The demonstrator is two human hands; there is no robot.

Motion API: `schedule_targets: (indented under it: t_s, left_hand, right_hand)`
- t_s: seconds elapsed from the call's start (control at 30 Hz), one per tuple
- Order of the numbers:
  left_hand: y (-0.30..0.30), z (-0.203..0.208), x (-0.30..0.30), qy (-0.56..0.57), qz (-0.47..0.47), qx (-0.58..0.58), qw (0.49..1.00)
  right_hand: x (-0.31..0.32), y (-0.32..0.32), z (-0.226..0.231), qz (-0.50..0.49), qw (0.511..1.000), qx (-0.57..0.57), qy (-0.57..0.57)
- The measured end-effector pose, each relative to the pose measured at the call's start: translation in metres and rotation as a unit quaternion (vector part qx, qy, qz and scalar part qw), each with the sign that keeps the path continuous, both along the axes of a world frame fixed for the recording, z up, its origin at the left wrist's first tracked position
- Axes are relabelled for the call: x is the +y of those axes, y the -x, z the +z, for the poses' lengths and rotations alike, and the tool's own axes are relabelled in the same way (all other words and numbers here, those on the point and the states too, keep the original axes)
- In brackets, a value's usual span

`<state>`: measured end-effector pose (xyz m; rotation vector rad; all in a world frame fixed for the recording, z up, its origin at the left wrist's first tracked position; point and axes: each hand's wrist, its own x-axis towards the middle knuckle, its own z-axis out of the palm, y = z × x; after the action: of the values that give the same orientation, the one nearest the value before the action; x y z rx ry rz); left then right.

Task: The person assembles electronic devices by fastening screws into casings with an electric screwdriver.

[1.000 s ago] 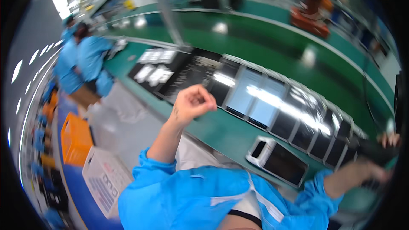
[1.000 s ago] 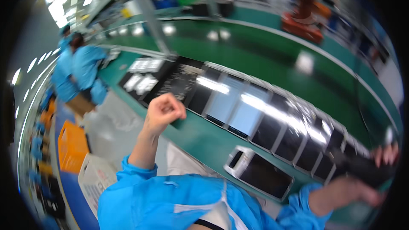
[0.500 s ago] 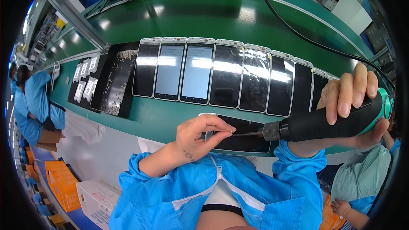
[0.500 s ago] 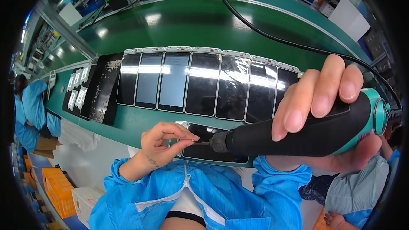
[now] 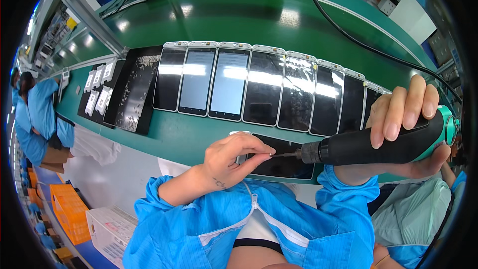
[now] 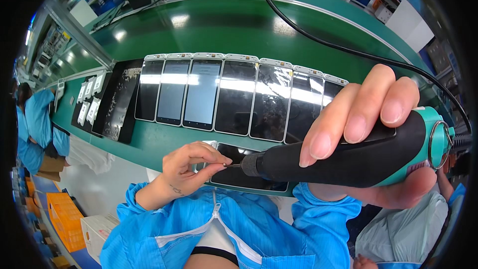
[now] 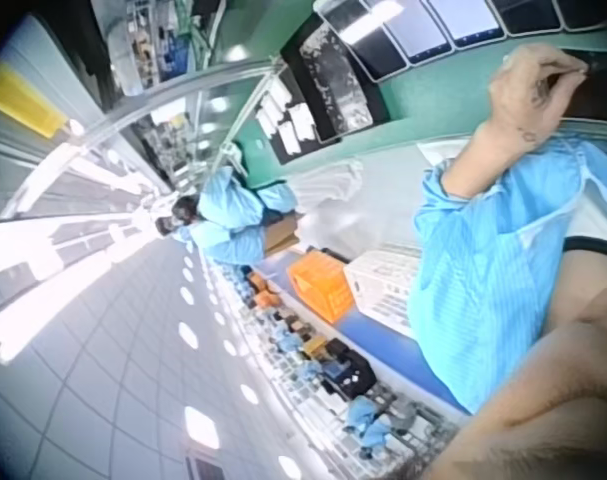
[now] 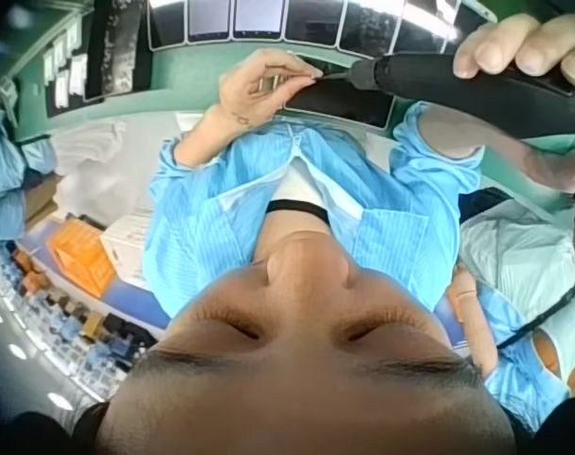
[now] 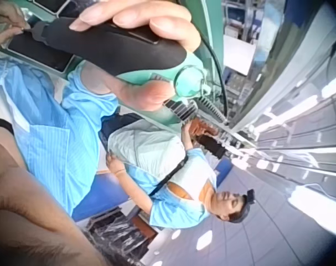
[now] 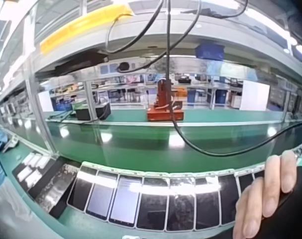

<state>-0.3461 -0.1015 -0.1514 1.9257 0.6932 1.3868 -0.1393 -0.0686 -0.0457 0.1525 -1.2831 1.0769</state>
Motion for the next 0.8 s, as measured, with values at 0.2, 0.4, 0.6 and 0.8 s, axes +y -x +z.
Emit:
schedule_targets:
  t_s: [0.2, 0.4, 0.6, 0.8]
  left_hand:
    - [0.002, 0.0, -0.001, -0.004, -0.001, 0.004, 1.0]
    - [0.003, 0.0, -0.002, -0.009, 0.001, 0.003, 1.0]
    - [0.003, 0.0, -0.003, 0.0, 0.032, 0.01, 0.999]
    - [0.013, 0.002, 0.004, 0.106, -0.004, 0.029, 0.994]
  right_hand:
    - [-0.001, 0.001, 0.001, 0.001, 1.0, 0.004, -0.006]
    - [0.0, 0.006, 0.0, 0.007, 1.0, 0.01, 0.002]
    - [0.001, 0.008, 0.0, 0.011, 1.0, -0.021, 0.012]
    - [-0.002, -0.008, 0.004, -0.017, 1.0, -0.004, 0.011]
